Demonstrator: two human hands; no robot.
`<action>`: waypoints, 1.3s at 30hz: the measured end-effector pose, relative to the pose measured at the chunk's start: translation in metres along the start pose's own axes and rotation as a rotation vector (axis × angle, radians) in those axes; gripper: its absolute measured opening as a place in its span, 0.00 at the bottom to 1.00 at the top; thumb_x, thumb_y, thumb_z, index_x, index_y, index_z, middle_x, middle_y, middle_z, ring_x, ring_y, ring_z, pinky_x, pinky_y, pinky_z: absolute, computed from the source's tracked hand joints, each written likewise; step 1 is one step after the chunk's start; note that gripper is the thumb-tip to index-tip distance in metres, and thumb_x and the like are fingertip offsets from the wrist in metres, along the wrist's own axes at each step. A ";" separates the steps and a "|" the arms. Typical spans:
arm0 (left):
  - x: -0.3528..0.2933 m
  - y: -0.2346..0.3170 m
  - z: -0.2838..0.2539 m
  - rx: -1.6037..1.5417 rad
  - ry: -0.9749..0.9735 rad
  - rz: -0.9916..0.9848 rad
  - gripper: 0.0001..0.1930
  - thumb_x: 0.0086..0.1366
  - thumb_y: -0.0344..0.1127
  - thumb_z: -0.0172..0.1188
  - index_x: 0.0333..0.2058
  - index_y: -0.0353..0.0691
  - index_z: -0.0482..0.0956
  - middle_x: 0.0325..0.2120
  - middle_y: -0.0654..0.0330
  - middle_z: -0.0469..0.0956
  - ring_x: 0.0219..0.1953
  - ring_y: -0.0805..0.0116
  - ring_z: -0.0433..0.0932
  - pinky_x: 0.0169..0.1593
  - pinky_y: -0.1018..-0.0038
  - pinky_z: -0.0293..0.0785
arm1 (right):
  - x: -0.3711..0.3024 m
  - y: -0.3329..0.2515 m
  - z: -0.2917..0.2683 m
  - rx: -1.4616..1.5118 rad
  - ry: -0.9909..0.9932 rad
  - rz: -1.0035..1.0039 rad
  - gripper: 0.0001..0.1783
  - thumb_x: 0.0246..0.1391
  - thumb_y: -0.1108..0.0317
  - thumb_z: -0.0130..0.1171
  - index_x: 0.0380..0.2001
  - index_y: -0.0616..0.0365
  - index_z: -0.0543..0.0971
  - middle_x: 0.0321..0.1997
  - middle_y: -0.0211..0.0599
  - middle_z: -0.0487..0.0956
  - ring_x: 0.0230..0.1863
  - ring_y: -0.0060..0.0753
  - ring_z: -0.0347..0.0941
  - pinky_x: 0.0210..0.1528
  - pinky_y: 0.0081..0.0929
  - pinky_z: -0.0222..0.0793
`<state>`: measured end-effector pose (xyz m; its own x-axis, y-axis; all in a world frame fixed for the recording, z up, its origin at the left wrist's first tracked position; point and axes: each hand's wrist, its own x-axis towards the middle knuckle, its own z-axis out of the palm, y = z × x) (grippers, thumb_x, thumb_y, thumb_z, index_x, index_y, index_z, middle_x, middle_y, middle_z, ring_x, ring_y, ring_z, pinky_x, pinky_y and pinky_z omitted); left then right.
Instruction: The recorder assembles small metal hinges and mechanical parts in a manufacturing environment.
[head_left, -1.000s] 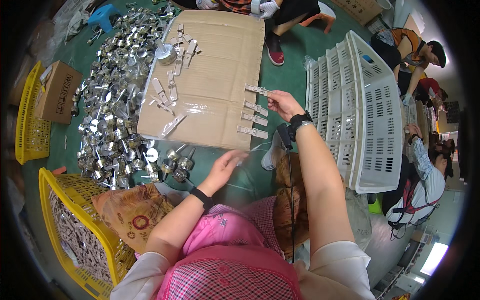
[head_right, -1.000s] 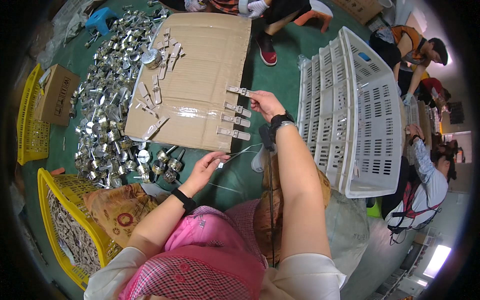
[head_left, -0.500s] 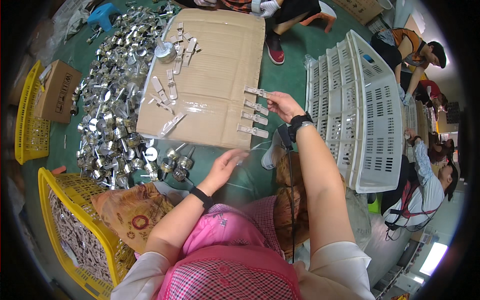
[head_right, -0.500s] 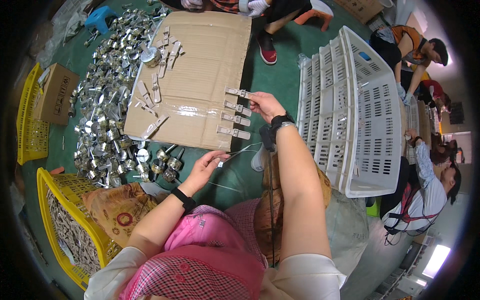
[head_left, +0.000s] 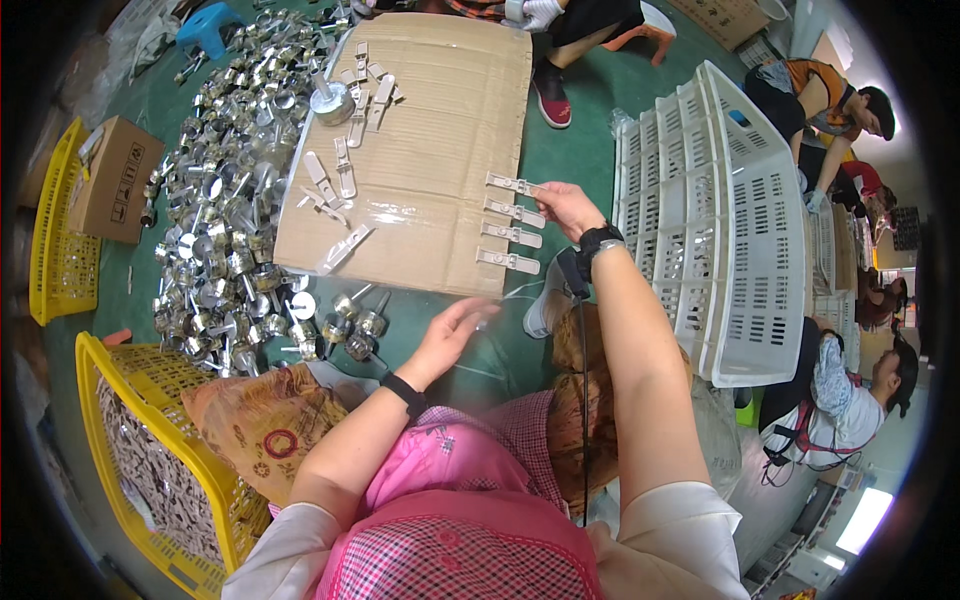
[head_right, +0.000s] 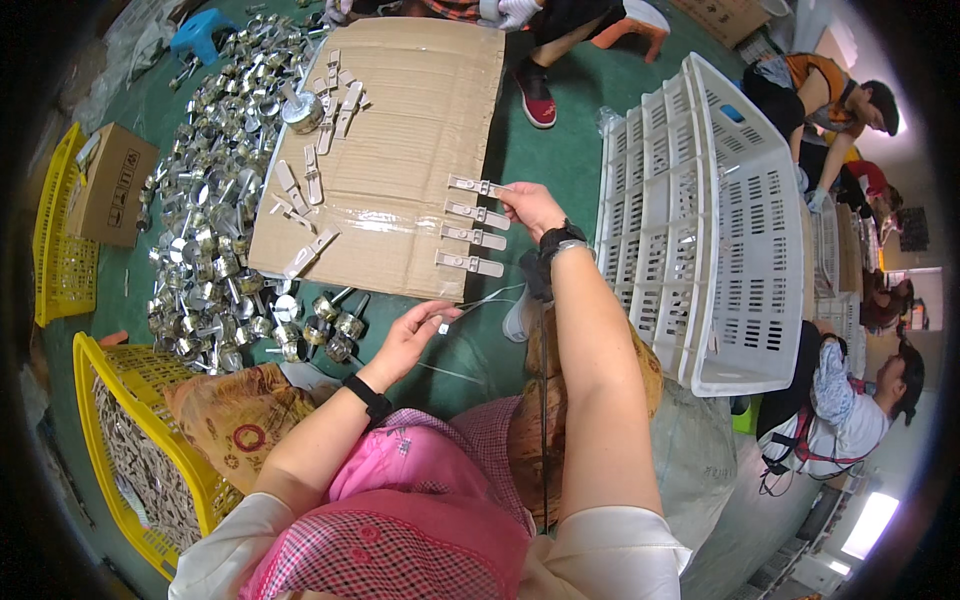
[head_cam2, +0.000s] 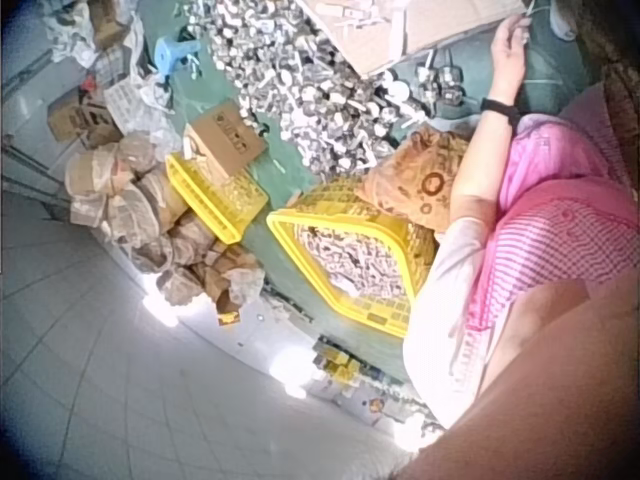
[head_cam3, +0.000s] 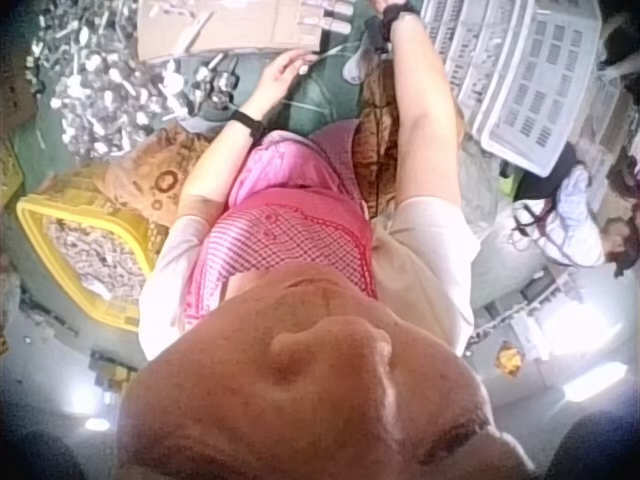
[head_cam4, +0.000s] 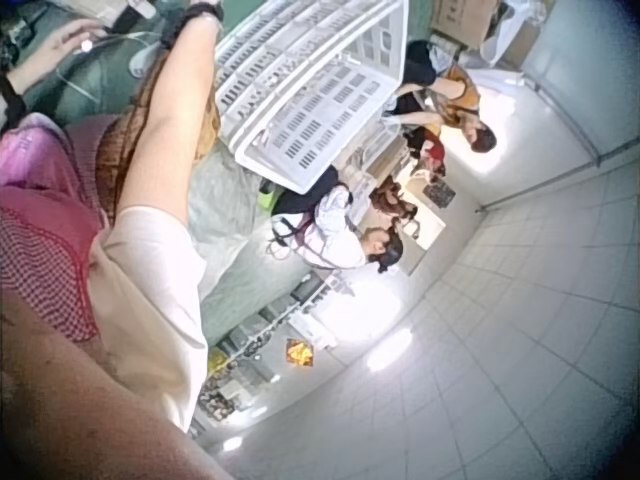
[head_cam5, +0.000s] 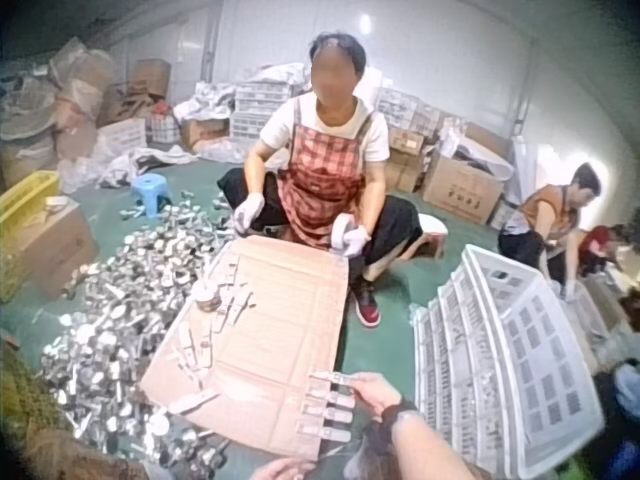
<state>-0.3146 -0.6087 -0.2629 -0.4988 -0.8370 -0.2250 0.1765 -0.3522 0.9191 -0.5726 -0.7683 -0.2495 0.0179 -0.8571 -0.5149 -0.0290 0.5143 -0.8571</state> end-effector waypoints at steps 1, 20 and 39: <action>0.000 0.001 0.000 -0.003 0.000 0.000 0.15 0.67 0.30 0.46 0.51 0.33 0.69 0.46 0.60 0.76 0.49 0.74 0.71 0.54 0.77 0.64 | 0.000 -0.001 0.001 -0.001 -0.001 0.000 0.09 0.51 0.64 0.60 0.24 0.56 0.75 0.19 0.22 0.70 0.20 0.17 0.63 0.24 0.16 0.59; 0.003 -0.001 -0.003 0.094 0.029 0.046 0.14 0.68 0.29 0.45 0.51 0.35 0.68 0.45 0.60 0.76 0.49 0.73 0.70 0.56 0.76 0.62 | 0.006 0.009 0.009 -0.038 0.102 -0.050 0.13 0.50 0.61 0.61 0.33 0.62 0.79 0.21 0.24 0.73 0.20 0.15 0.63 0.22 0.16 0.57; 0.026 -0.025 0.003 -0.186 -0.108 0.114 0.22 0.67 0.35 0.47 0.57 0.33 0.60 0.59 0.51 0.60 0.60 0.63 0.60 0.63 0.68 0.54 | -0.073 -0.052 0.288 -1.366 -0.374 -1.219 0.08 0.43 0.72 0.51 0.30 0.57 0.75 0.31 0.39 0.74 0.36 0.42 0.73 0.39 0.34 0.71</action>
<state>-0.3348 -0.6202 -0.2907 -0.5526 -0.8298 -0.0781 0.3853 -0.3374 0.8589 -0.2846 -0.7242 -0.1719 0.8272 -0.5402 0.1547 -0.5085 -0.8368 -0.2029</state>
